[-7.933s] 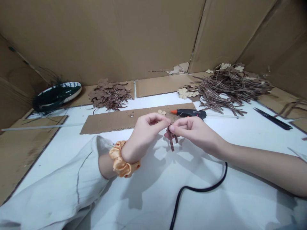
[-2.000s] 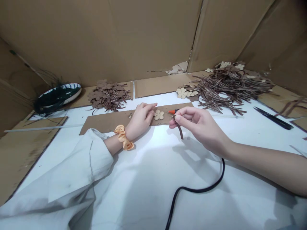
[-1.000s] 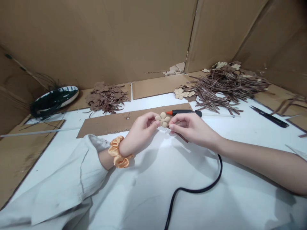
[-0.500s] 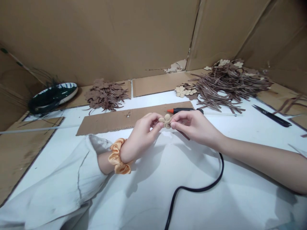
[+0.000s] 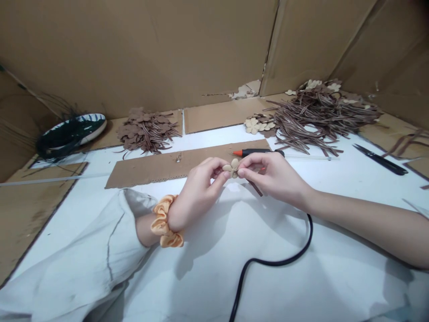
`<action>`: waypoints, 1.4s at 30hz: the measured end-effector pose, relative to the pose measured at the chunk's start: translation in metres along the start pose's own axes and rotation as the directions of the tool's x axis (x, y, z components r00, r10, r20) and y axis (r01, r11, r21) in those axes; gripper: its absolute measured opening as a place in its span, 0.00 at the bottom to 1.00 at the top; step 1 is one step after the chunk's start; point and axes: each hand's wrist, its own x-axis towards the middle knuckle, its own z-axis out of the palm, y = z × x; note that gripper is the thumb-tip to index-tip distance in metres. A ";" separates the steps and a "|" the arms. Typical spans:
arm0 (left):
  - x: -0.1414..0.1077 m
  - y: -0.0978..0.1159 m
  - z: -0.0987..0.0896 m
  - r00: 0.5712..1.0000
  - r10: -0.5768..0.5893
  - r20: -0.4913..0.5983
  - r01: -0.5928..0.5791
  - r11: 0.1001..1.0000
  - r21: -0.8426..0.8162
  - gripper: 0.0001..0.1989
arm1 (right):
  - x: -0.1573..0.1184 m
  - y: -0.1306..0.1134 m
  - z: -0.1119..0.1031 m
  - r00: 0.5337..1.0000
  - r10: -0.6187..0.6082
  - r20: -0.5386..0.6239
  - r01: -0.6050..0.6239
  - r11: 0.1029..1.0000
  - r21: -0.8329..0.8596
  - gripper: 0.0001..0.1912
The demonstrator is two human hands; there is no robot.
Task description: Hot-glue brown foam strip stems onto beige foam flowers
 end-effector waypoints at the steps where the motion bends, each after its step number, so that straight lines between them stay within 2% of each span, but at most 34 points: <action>1: 0.000 0.001 0.000 1.000 0.002 -0.002 -0.002 1.000 0.003 0.07 | 0.000 0.000 0.000 1.000 0.000 -0.003 0.000 1.000 0.003 0.07; 13: -0.004 0.007 0.001 0.999 0.015 -0.031 -0.014 1.000 0.017 0.06 | -0.003 -0.001 0.001 0.999 -0.043 -0.031 0.044 0.999 0.025 0.06; 42: -0.007 0.011 0.004 0.999 -0.013 -0.051 0.011 0.999 -0.039 0.05 | -0.008 -0.004 0.003 1.000 0.005 -0.029 -0.002 0.994 0.112 0.08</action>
